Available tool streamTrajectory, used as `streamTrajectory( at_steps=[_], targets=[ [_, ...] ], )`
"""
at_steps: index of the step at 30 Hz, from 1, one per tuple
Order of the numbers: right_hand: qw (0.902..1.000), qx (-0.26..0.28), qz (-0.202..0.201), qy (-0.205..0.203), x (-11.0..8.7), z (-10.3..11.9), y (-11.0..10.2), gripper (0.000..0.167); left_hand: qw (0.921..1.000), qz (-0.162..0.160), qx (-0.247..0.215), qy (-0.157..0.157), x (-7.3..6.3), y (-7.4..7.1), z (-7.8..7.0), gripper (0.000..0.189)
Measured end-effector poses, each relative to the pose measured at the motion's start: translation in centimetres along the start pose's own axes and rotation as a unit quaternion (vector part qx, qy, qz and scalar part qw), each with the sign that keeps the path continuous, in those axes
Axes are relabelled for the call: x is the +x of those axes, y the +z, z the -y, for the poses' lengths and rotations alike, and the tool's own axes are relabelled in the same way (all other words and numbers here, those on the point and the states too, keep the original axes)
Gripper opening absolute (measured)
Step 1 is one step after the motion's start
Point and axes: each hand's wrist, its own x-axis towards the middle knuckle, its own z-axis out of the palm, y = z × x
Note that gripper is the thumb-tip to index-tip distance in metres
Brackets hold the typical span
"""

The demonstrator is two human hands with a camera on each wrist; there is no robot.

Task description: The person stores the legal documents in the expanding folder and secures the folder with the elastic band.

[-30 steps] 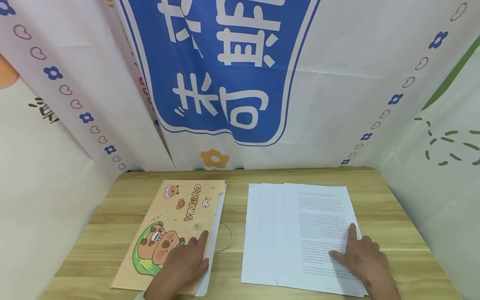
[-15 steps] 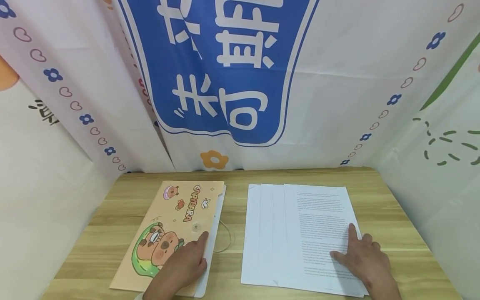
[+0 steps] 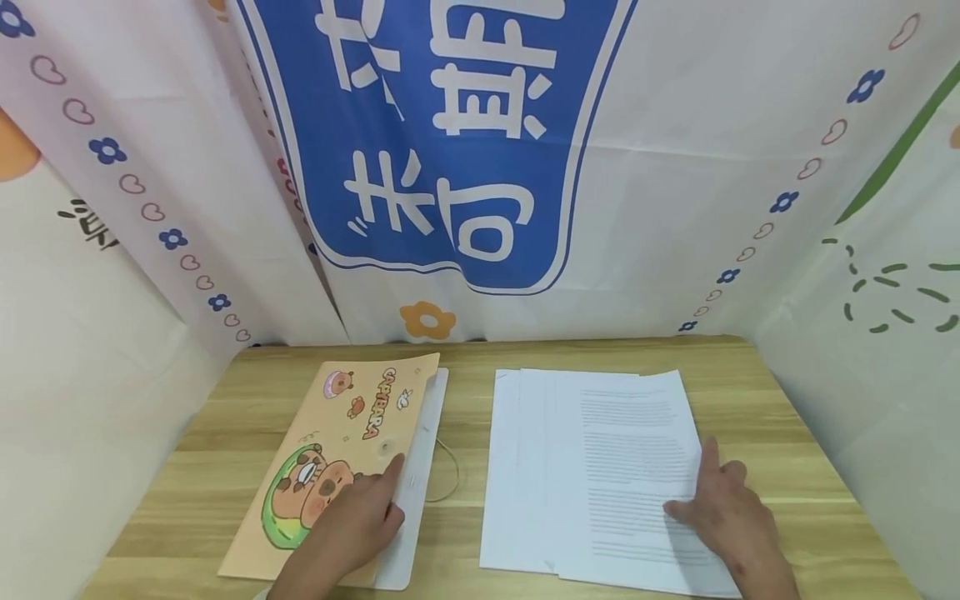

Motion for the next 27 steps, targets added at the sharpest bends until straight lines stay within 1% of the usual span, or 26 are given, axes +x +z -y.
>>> streamTrajectory(
  at_steps=[1, 3, 6, 8, 10, 12, 16, 19, 21, 24, 27],
  targets=[
    [1.0000, 0.005, 0.003, -0.006, 0.1, -0.1, -0.1, 0.118, 1.0000, -0.006, 0.001, 0.003, 0.0, -0.1, 0.0, 0.063],
    [0.9997, 0.018, 0.011, -0.014, 0.3, -0.4, -0.4, 0.104, 0.9998, -0.016, 0.006, 0.010, -0.1, -0.4, 0.1, 0.063],
    [0.9987, 0.042, 0.015, -0.026, 0.7, -0.9, -0.7, 0.074, 0.9994, -0.029, -0.002, 0.018, -0.2, -0.8, 0.2, 0.063],
    [0.9974, 0.065, 0.018, -0.026, 0.9, -1.2, -0.8, 0.055, 0.9993, -0.033, -0.006, 0.018, -0.3, -1.1, 0.4, 0.062],
    [0.9960, 0.083, 0.016, -0.029, 1.0, -1.4, -0.8, 0.047, 0.9991, -0.035, -0.016, 0.017, -0.4, -1.5, 0.6, 0.061],
    [0.9936, 0.106, 0.017, -0.035, 1.0, -1.6, -0.8, 0.044, 0.9990, -0.039, -0.014, 0.018, -0.5, -2.0, 0.8, 0.059],
    [0.9826, 0.177, 0.030, -0.046, 0.7, -1.6, -1.2, 0.049, 0.9980, -0.054, -0.018, 0.025, -0.7, -2.7, 1.1, 0.056],
    [0.9669, 0.248, 0.041, -0.040, 0.3, -1.7, -1.4, 0.055, 0.9976, -0.059, -0.027, 0.025, -0.8, -3.0, 1.2, 0.056],
    [0.9590, 0.278, 0.039, -0.037, 0.2, -1.9, -1.3, 0.057, 0.9973, -0.059, -0.035, 0.026, -0.9, -3.3, 1.1, 0.056],
    [0.9477, 0.315, 0.036, -0.033, 0.2, -2.2, -1.2, 0.059, 0.9970, -0.065, -0.032, 0.028, -1.1, -3.6, 1.1, 0.056],
    [0.9308, 0.362, 0.036, -0.038, 0.2, -2.4, -1.1, 0.060, 0.9964, -0.073, -0.027, 0.032, -1.3, -4.1, 1.1, 0.056]
  ],
)
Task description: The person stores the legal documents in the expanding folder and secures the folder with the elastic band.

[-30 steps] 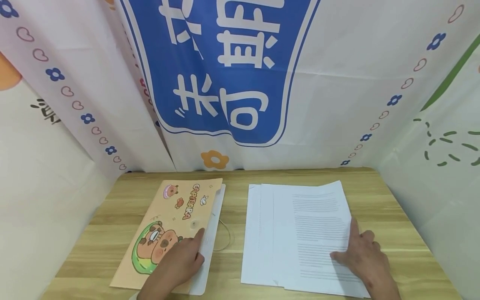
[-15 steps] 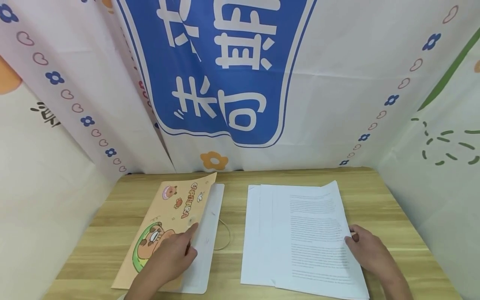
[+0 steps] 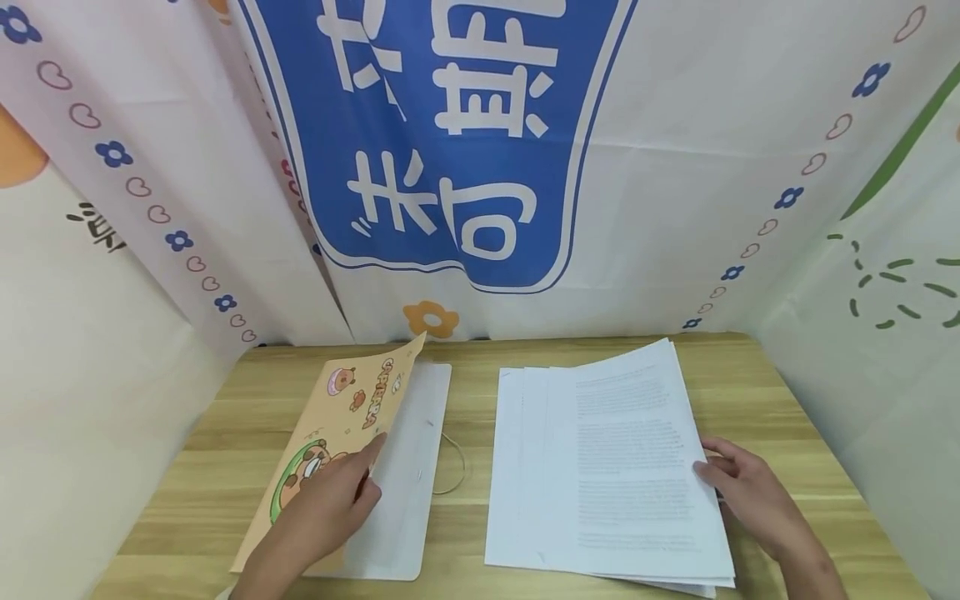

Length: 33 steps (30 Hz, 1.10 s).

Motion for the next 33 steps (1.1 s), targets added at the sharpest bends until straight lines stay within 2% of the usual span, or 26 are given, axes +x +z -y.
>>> streamTrajectory(
  at_steps=[2, 6, 10, 14, 18, 20, 24, 33],
  targets=[
    [0.9992, 0.038, 0.000, -0.010, 0.1, -0.2, 0.0, 0.055, 1.0000, -0.006, -0.004, 0.003, -0.1, -0.4, 0.0, 0.055],
    [0.9916, 0.124, 0.019, -0.031, 0.2, -0.4, 0.0, 0.030, 0.9997, -0.020, -0.005, 0.012, -0.2, -1.3, 0.1, 0.053],
    [0.9834, 0.173, 0.043, -0.032, 0.3, -0.3, 0.3, 0.032, 0.9997, -0.022, 0.007, 0.006, -0.4, -1.9, 0.4, 0.053],
    [0.9862, 0.160, 0.039, -0.019, 0.5, 0.0, 1.0, 0.029, 0.9997, -0.022, 0.010, 0.000, -0.4, -2.3, 0.5, 0.053],
    [0.9901, 0.135, 0.036, -0.007, 0.7, 0.6, 1.8, 0.058, 0.9993, -0.031, 0.016, 0.010, -0.2, -2.7, 0.5, 0.053],
    [0.9903, 0.132, 0.042, -0.006, 0.9, 0.8, 2.3, 0.065, 0.9991, -0.035, 0.017, 0.018, -0.1, -2.9, 0.6, 0.053],
    [0.9886, 0.139, 0.058, -0.005, 1.2, 1.3, 3.5, 0.066, 0.9987, -0.040, 0.012, 0.029, -0.1, -3.5, 0.8, 0.053],
    [0.9887, 0.132, 0.072, -0.002, 2.5, 2.6, 6.4, 0.062, 0.9988, -0.043, 0.004, 0.022, -0.4, -4.7, 1.0, 0.054]
  ],
)
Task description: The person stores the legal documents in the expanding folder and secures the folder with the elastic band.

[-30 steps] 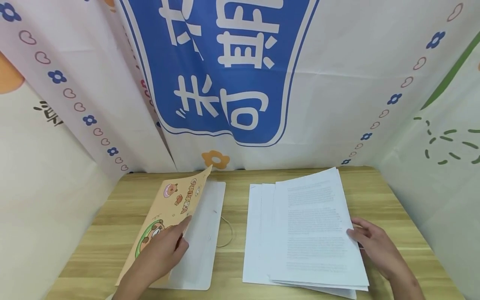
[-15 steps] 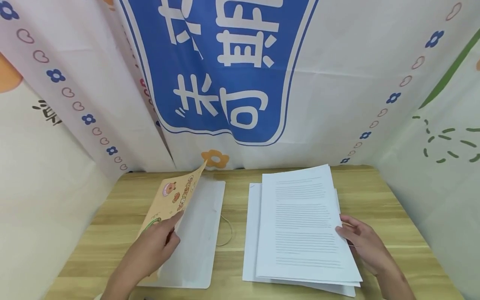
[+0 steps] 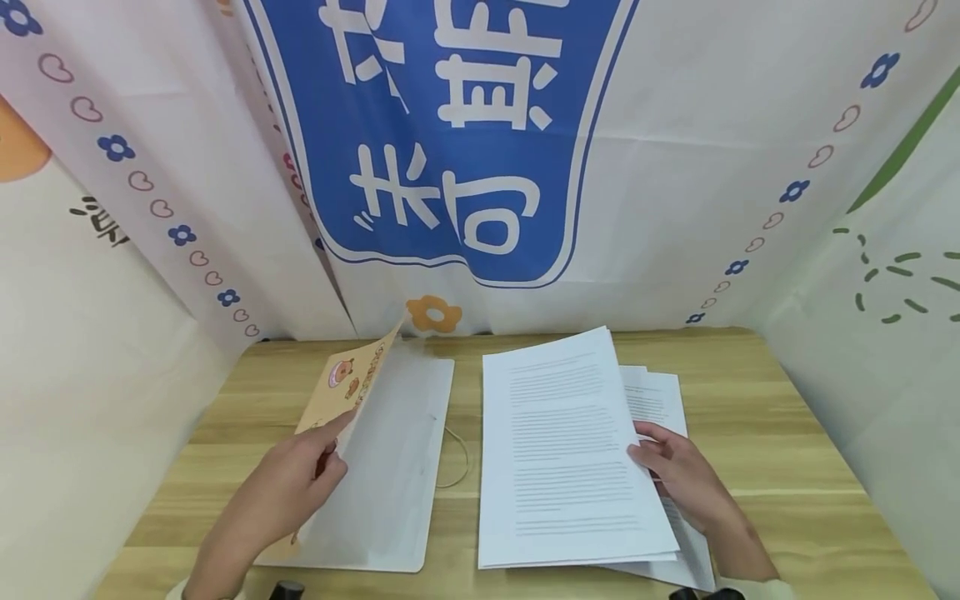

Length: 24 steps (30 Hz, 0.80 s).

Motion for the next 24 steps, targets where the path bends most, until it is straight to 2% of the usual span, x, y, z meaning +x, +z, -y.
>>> streamTrajectory(
  at_steps=[6, 11, 15, 24],
  targets=[
    [0.9998, -0.003, 0.013, -0.011, 1.2, 0.2, 1.9, 0.059, 0.9998, 0.001, -0.021, 0.002, 0.1, -0.6, 0.2, 0.053],
    [0.9998, -0.005, 0.015, -0.014, 2.2, 0.4, 3.1, 0.056, 0.9992, 0.015, -0.038, -0.003, 0.1, -1.0, 0.4, 0.053],
    [0.9995, -0.026, 0.007, -0.014, 2.8, 0.6, 4.0, 0.055, 0.9983, 0.026, -0.051, -0.006, 0.0, -1.4, 0.7, 0.053],
    [0.9969, -0.077, -0.006, -0.019, 4.0, 1.1, 5.2, 0.049, 0.9978, 0.029, -0.060, 0.003, -0.1, -1.9, 0.9, 0.053]
  ],
)
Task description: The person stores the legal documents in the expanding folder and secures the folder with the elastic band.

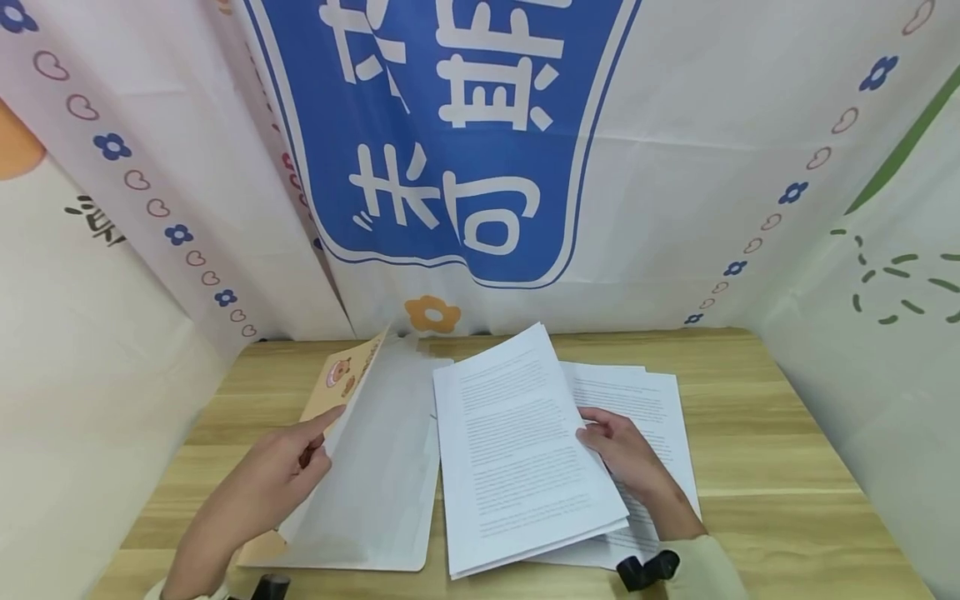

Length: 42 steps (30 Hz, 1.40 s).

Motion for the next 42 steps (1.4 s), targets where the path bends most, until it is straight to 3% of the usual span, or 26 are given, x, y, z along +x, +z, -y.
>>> streamTrajectory(
  at_steps=[6, 13, 19, 24, 29, 35, 42],
  targets=[
    [0.9985, -0.051, -0.019, 0.006, 0.7, 0.4, 0.3, 0.048, 0.9999, -0.007, 0.008, 0.007, -0.1, -0.2, 0.0, 0.053],
    [0.9992, -0.041, 0.003, 0.004, 2.0, 0.5, 0.7, 0.047, 0.9997, -0.012, 0.013, 0.014, 0.0, -0.4, 0.0, 0.052],
    [0.9941, -0.108, 0.009, -0.012, 2.4, 0.9, 1.2, 0.042, 0.9998, -0.010, 0.006, 0.016, 0.2, -0.3, 0.0, 0.052],
    [0.9965, -0.079, 0.028, -0.002, 2.6, 0.9, 2.2, 0.041, 0.9998, -0.009, 0.003, 0.016, 0.1, -0.2, 0.1, 0.052],
    [0.9990, 0.007, 0.028, 0.035, 3.0, 0.7, 3.6, 0.045, 0.9998, -0.011, 0.002, 0.019, 0.0, -0.2, 0.1, 0.052],
    [0.9925, 0.102, 0.027, 0.063, 3.8, 0.3, 5.2, 0.046, 0.9999, -0.005, -0.004, 0.015, -0.1, -0.1, 0.0, 0.053],
    [0.9928, 0.102, 0.010, 0.061, 4.3, 0.4, 6.5, 0.046, 0.9997, -0.011, 0.005, 0.021, -0.2, 0.2, -0.1, 0.053]
  ],
)
